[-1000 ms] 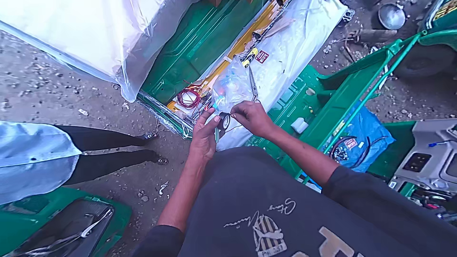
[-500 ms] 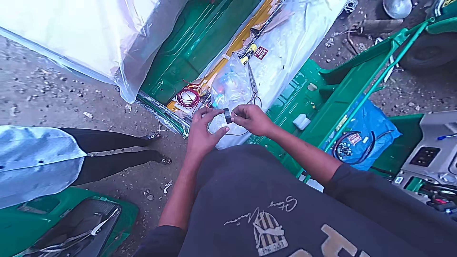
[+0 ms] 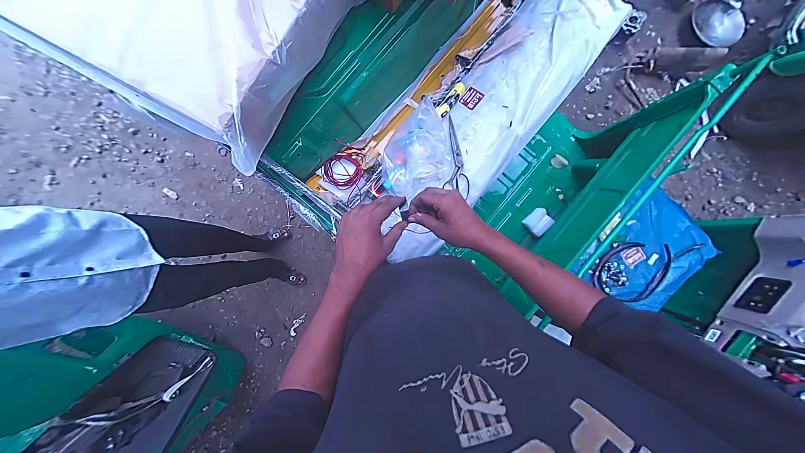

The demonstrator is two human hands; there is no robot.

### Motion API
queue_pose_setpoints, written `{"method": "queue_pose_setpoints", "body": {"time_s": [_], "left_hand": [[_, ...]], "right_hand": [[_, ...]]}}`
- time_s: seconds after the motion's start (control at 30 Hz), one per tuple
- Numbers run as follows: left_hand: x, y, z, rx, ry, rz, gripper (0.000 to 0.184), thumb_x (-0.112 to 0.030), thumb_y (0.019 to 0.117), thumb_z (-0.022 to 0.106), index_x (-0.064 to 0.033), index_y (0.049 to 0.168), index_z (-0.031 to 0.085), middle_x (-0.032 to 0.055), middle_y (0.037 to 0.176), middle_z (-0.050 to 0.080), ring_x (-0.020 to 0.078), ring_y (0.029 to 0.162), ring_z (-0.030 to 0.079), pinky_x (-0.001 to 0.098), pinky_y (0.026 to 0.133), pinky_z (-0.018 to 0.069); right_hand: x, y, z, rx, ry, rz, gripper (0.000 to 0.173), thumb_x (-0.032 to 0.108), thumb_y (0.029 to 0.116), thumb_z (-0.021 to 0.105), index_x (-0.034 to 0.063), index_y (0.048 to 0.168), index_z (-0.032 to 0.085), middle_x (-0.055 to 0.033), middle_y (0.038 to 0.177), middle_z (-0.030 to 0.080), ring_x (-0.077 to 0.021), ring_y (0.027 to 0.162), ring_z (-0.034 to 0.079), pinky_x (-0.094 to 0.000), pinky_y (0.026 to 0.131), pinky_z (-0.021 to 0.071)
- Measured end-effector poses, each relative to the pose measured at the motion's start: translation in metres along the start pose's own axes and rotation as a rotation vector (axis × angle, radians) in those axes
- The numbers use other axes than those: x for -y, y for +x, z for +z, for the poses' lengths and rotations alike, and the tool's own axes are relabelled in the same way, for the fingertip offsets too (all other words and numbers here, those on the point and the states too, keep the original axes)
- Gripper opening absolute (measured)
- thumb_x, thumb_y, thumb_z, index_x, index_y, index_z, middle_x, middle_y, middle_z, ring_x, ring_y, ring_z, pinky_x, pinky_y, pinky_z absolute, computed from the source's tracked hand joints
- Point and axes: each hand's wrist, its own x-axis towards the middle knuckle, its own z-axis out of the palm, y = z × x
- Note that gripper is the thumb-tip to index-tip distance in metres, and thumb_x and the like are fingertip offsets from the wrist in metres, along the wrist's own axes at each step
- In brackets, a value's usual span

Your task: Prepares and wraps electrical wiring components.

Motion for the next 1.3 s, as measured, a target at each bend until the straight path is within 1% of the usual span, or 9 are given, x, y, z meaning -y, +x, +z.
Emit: {"method": "queue_pose_setpoints", "body": {"time_s": [0.13,0.3,0.37,0.5,0.57,0.7,0.83,0.9,1.3], "left_hand": [[-0.002,-0.013,0.001,-0.236,-0.039,-0.068,0.073,-0.048,0.0839,0.080,-0.0218,0.147,0.055,0.0068,0.151,0.050,0.0283,0.134,0.051,0.0536,0.108,0.0440],[-0.005,-0.048,0.006,-0.744,0.012,0.004,0.029,-0.039,0.0866,0.078,-0.0104,0.090,0.071,0.0076,0.088,0.058,0.0237,0.092,0.054,0.0410,0.089,0.0404],[-0.007,-0.060,0.014,-0.622,0.067,0.077,0.025,-0.036,0.0922,0.073,-0.0131,0.081,0.075,0.0023,0.067,0.063,0.0199,0.070,0.058,0.0401,0.075,0.0457],[-0.012,-0.060,0.033,-0.304,-0.102,-0.103,0.041,-0.034,0.1042,0.057,-0.0084,0.135,0.067,-0.0001,0.065,0.064,0.0133,0.052,0.058,0.0363,0.051,0.0508],[-0.013,-0.052,0.032,-0.242,-0.290,-0.216,0.041,-0.034,0.1044,0.058,-0.0149,0.140,0.063,-0.0034,0.072,0.069,0.0086,0.055,0.059,0.0333,0.054,0.0526],[-0.016,-0.043,0.030,-0.216,-0.586,-0.340,0.025,-0.025,0.1027,0.062,-0.0117,0.121,0.071,-0.0042,0.080,0.073,0.0054,0.064,0.067,0.0280,0.060,0.0587],[-0.014,-0.044,0.028,-0.217,-0.558,-0.314,0.024,-0.027,0.1035,0.061,-0.0137,0.119,0.074,-0.0049,0.082,0.072,0.0053,0.067,0.066,0.0287,0.064,0.0584],[-0.014,-0.045,0.027,-0.230,-0.532,-0.291,0.024,-0.027,0.1036,0.060,-0.0141,0.117,0.075,-0.0052,0.083,0.073,0.0049,0.067,0.066,0.0289,0.064,0.0582],[-0.017,-0.048,0.016,-0.258,-0.657,-0.228,0.024,-0.026,0.1038,0.060,-0.0107,0.109,0.078,-0.0044,0.074,0.070,0.0059,0.061,0.063,0.0275,0.059,0.0561]], "right_hand": [[0.006,-0.001,0.004,-0.074,0.065,0.125,0.012,0.017,0.1014,0.064,0.0057,0.101,0.069,-0.0043,0.085,0.065,-0.0113,0.072,0.060,-0.0289,0.069,0.0536],[0.007,0.000,0.009,-0.150,0.362,0.300,0.013,0.017,0.1011,0.065,0.0048,0.100,0.069,-0.0021,0.071,0.062,-0.0097,0.056,0.051,-0.0278,0.053,0.0439],[0.010,0.000,0.012,-0.177,0.454,0.349,0.013,0.017,0.1005,0.066,0.0040,0.099,0.069,-0.0022,0.072,0.064,-0.0089,0.054,0.050,-0.0263,0.051,0.0409],[0.028,-0.001,0.018,-0.175,0.692,0.461,0.011,0.012,0.1020,0.064,0.0020,0.101,0.068,-0.0046,0.069,0.057,-0.0081,0.047,0.037,-0.0226,0.043,0.0288],[0.032,-0.002,0.022,-0.153,0.785,0.488,0.011,0.011,0.1026,0.062,0.0012,0.101,0.067,-0.0042,0.070,0.056,-0.0073,0.048,0.038,-0.0213,0.043,0.0293],[0.032,-0.004,0.028,-0.144,0.701,0.425,0.009,0.010,0.0996,0.066,0.0009,0.100,0.068,-0.0060,0.071,0.059,-0.0088,0.049,0.040,-0.0228,0.044,0.0312],[0.030,-0.003,0.023,-0.234,0.484,0.281,0.029,0.004,0.0915,0.076,0.0010,0.119,0.069,-0.0087,0.084,0.069,-0.0139,0.066,0.063,-0.0293,0.062,0.0569],[0.031,-0.004,0.024,-0.269,0.373,0.210,0.019,0.005,0.0920,0.076,0.0016,0.111,0.074,-0.0070,0.094,0.072,-0.0119,0.077,0.069,-0.0283,0.072,0.0627],[0.031,0.003,0.032,-0.383,0.349,0.217,0.007,0.007,0.0950,0.072,0.0028,0.101,0.073,-0.0065,0.093,0.070,-0.0114,0.074,0.065,-0.0269,0.067,0.0586]]}}
